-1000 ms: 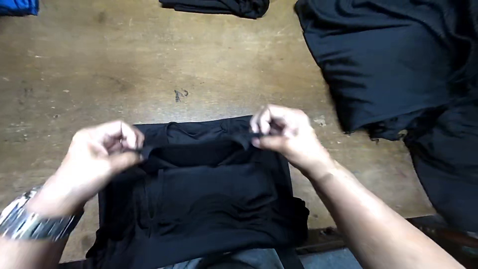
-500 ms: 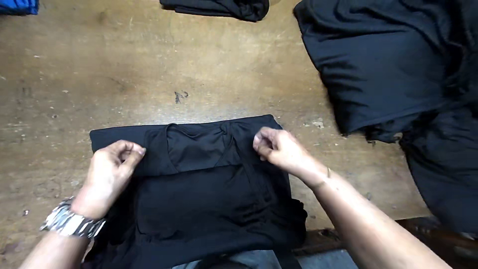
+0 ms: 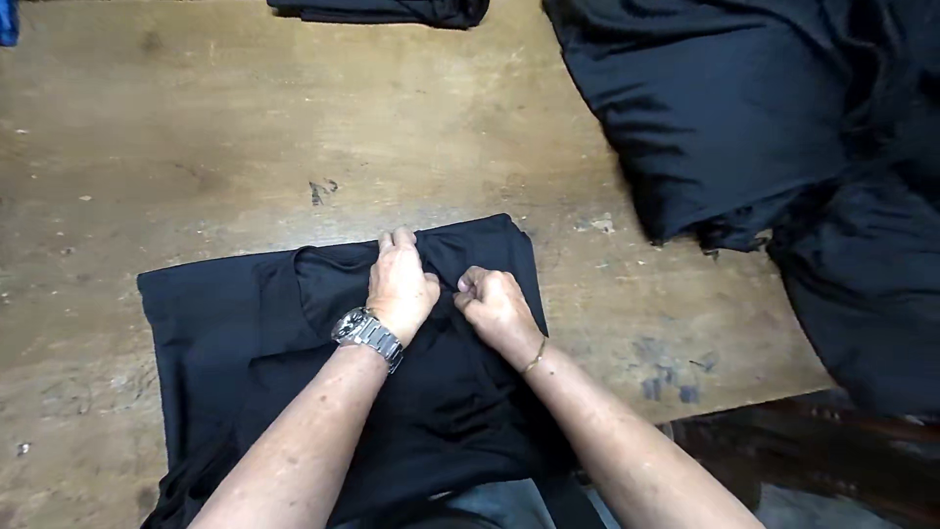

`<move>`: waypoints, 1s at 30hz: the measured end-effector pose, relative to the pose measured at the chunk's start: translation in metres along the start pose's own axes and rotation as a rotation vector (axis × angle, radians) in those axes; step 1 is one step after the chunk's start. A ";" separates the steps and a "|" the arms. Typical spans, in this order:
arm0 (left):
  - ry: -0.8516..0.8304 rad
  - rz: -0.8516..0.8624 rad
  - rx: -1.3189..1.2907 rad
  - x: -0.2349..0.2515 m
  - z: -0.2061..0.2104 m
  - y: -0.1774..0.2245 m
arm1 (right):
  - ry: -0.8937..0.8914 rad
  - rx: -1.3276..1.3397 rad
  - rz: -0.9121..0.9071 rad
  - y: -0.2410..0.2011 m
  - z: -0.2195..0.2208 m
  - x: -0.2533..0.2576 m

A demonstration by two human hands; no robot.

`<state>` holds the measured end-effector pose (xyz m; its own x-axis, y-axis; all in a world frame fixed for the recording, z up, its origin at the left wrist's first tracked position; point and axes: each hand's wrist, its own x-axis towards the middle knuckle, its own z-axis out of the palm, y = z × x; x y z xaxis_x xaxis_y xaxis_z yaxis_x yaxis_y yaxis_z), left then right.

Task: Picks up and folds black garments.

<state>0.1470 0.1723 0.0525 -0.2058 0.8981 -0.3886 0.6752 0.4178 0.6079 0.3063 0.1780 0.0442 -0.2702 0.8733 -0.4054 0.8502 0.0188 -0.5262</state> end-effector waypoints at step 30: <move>-0.320 -0.059 -1.361 -0.001 -0.050 -0.024 | 0.174 0.754 0.013 -0.025 -0.033 0.014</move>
<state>0.0954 0.1685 0.0731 0.0839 0.8817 -0.4643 -0.5748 0.4235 0.7002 0.2963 0.2056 0.0770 -0.1343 0.9361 -0.3249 0.2985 -0.2744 -0.9141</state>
